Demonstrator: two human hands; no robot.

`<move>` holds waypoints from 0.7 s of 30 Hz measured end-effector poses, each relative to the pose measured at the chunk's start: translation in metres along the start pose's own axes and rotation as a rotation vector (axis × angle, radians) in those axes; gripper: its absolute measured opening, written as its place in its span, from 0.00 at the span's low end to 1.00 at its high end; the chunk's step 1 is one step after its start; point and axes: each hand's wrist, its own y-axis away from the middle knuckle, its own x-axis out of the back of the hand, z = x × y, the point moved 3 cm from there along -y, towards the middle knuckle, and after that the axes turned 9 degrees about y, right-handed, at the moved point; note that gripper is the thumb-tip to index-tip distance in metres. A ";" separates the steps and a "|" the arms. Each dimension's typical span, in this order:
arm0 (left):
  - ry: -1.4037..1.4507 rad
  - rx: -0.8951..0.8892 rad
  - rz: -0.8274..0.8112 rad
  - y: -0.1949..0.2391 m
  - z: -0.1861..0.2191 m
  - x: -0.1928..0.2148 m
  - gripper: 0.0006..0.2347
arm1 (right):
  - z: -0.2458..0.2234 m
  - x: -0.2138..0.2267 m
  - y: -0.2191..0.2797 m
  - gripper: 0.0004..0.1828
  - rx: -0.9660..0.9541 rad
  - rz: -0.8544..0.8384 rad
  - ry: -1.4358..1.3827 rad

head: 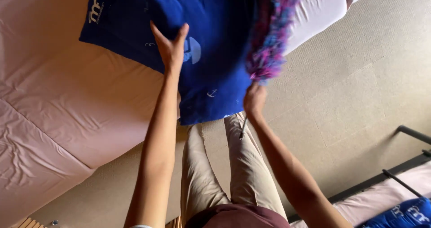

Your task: Dusting and organizing blue pillows on various beds in a room.

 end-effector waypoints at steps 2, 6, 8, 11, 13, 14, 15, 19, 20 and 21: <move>0.028 0.109 0.009 -0.022 -0.002 -0.003 0.44 | -0.059 0.019 0.036 0.21 0.069 -0.204 -0.315; 0.088 -0.007 -0.043 -0.028 -0.022 0.012 0.33 | -0.138 0.057 0.050 0.18 0.301 -0.411 -0.075; 0.208 -0.175 -0.111 -0.024 -0.027 0.012 0.23 | -0.133 0.044 0.032 0.17 0.333 -0.379 -0.061; 0.105 0.025 -0.035 -0.012 0.016 0.013 0.18 | -0.077 0.021 -0.026 0.13 0.361 -0.180 0.115; 0.038 0.009 -0.072 -0.010 0.018 -0.001 0.19 | -0.050 0.021 -0.061 0.14 0.304 -0.130 0.099; -0.029 0.000 -0.098 -0.005 0.018 -0.006 0.21 | -0.034 0.021 -0.076 0.15 0.256 -0.087 0.090; -0.033 0.006 -0.099 -0.002 0.019 -0.012 0.21 | -0.041 0.036 -0.079 0.15 0.252 -0.094 0.091; -0.071 -0.079 -0.011 0.004 0.029 -0.032 0.17 | -0.061 0.071 -0.089 0.19 0.025 -0.002 -0.150; -0.098 -0.111 0.018 0.009 0.030 -0.033 0.16 | -0.067 0.074 -0.083 0.16 0.168 0.110 -0.186; -0.097 -0.109 0.019 0.010 0.021 -0.034 0.16 | -0.079 0.073 -0.063 0.16 0.169 0.110 -0.183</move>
